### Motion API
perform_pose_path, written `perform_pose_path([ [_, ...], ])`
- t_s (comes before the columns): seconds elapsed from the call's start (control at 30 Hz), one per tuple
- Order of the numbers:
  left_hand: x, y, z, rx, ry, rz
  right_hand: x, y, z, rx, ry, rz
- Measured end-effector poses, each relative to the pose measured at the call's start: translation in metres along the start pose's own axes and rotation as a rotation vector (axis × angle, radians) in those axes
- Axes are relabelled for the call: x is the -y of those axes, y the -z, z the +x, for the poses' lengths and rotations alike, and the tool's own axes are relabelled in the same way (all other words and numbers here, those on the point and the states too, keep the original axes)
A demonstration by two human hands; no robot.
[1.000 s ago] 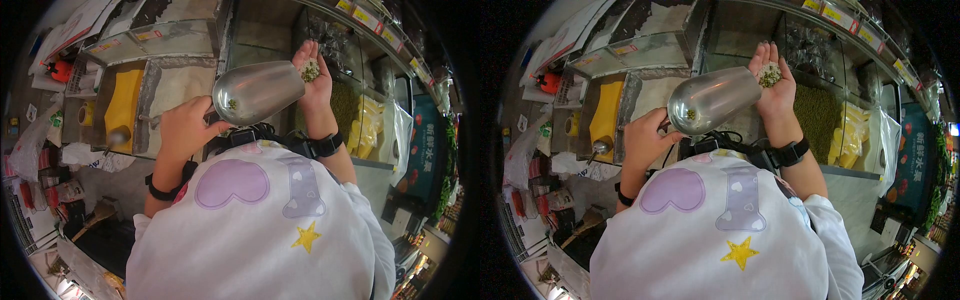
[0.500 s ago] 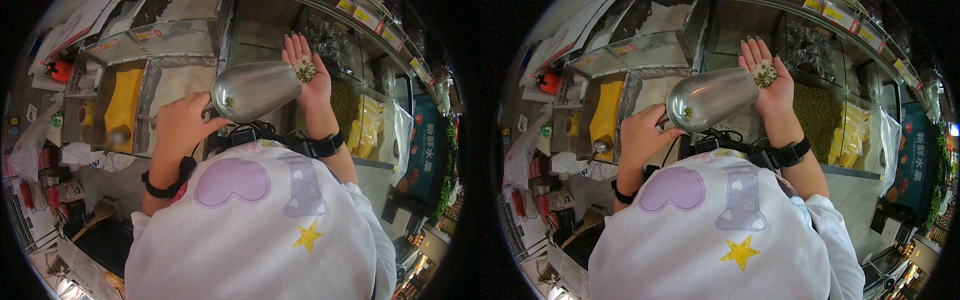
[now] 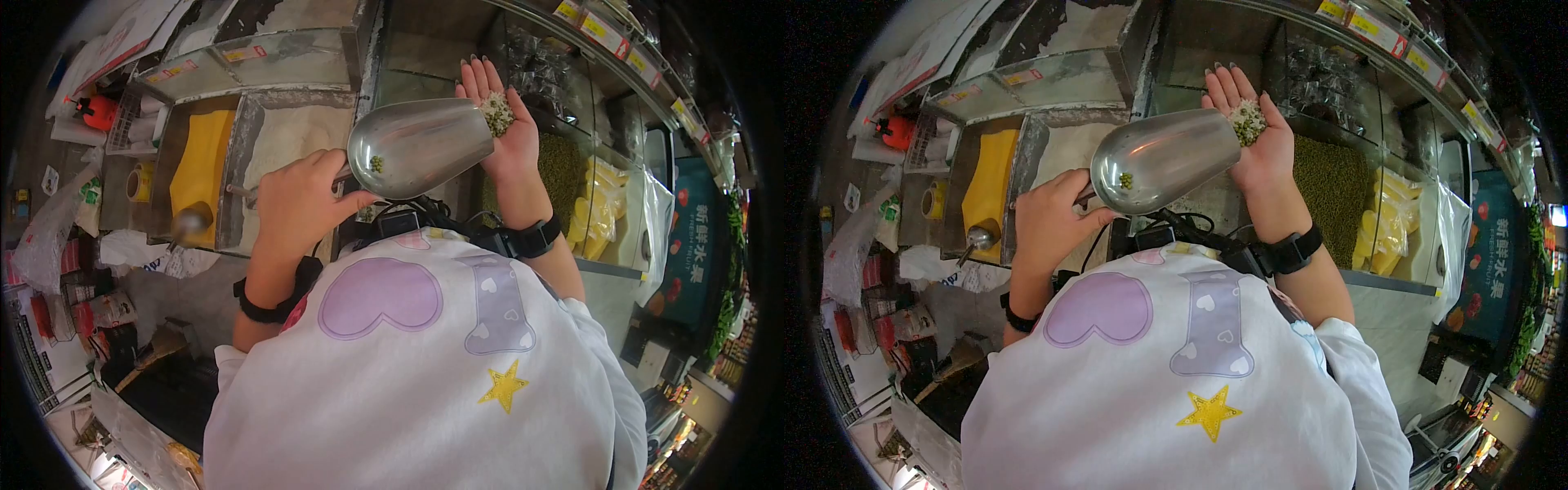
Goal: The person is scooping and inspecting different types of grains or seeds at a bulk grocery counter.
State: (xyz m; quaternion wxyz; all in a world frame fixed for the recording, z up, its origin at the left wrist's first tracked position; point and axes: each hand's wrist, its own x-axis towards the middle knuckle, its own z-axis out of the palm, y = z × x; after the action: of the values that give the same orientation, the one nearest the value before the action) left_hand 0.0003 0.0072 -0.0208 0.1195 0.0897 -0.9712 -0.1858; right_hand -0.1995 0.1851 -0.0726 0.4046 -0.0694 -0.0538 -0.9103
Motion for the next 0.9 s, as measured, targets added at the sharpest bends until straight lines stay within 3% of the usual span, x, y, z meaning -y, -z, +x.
perform_pose_path([
  [0.9,-0.0052,-0.0010,0.0019,0.003,0.023,-0.014,-0.0006,-0.0002,-0.0025,0.023,-0.007,-0.061],
])
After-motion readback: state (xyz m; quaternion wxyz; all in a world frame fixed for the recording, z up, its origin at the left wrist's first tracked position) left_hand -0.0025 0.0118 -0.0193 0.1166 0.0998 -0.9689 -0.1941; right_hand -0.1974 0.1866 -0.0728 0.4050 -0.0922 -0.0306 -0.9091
